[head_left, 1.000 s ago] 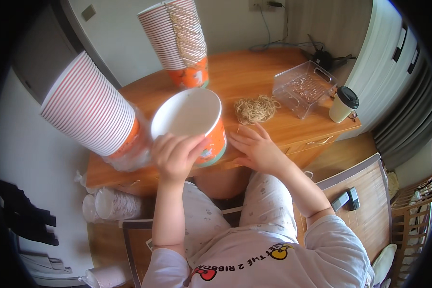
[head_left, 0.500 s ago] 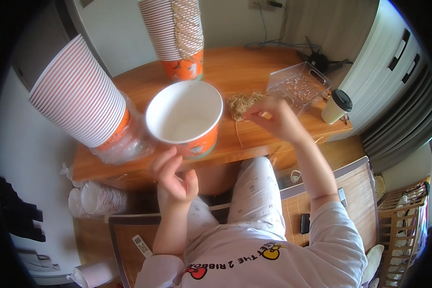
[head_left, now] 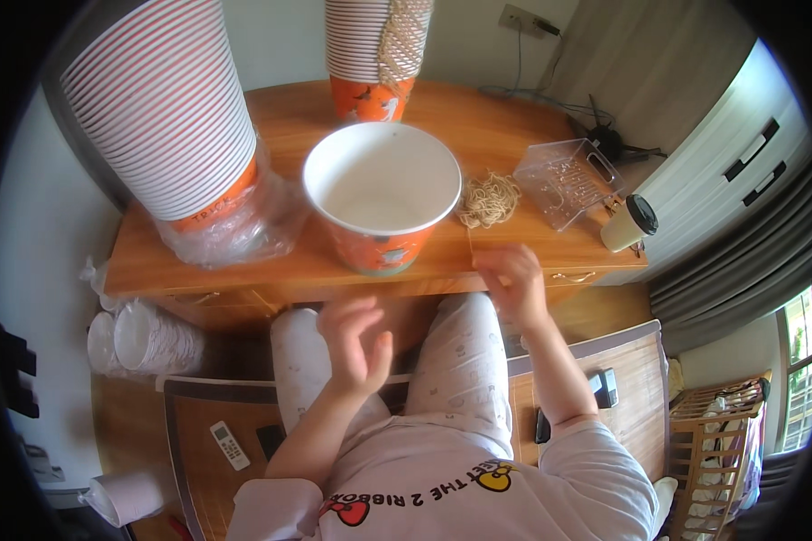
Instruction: Tying rubber bands around paper bowls for packaging.
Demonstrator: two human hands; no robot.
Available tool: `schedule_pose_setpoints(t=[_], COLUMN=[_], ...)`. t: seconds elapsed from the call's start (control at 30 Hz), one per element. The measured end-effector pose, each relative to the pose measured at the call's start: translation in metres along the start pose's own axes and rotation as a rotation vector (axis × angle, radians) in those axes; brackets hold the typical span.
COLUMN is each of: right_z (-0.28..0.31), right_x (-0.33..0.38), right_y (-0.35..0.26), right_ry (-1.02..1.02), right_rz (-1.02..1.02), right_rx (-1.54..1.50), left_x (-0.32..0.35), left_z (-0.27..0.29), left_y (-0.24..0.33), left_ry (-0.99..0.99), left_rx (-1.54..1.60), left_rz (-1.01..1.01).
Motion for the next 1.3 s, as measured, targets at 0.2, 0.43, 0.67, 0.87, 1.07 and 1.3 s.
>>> schedule_pose_setpoints(t=[0.2, 0.43, 0.67, 0.87, 1.07, 1.3], right_z=[0.059, 0.152, 0.129, 0.05, 0.012, -0.05], right_x=[-0.1, -0.193, -0.096, -0.021, -0.012, 0.012], right_y=[-0.026, -0.045, -0.126, -0.167, -0.131, -0.126], right_ry=[0.031, 0.183, -0.124, -0.299, -0.219, -0.573], right_rz=[0.032, -0.067, 0.156, 0.242, -0.054, -0.413], right_rx=[0.065, -0.266, -0.551, -0.349, -0.665, -1.262], left_x=[0.02, 0.077, 0.015, -0.06, -0.04, -0.018], left_z=[-0.011, -0.017, 0.001, -0.012, -0.035, -0.021], left_y=[0.042, 0.055, 0.037, 0.04, 0.026, 0.016], left_ry=[-0.091, -0.285, -0.186, -0.153, -0.306, -0.25], left_rx=[0.228, 0.294, 0.563, 1.185, 1.471, 1.294], left_rz=[-0.05, 0.03, 0.19, 0.302, 0.706, 0.748])
Point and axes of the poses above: each hand's wrist, its own x-axis away from the middle knuckle, its own z-axis out of the back of the hand, y = z × x, the point moved 9 cm from there along -x, towards the middle knuckle, and after that the axes turned 11 degrees about -z, right-handed, at the moved point
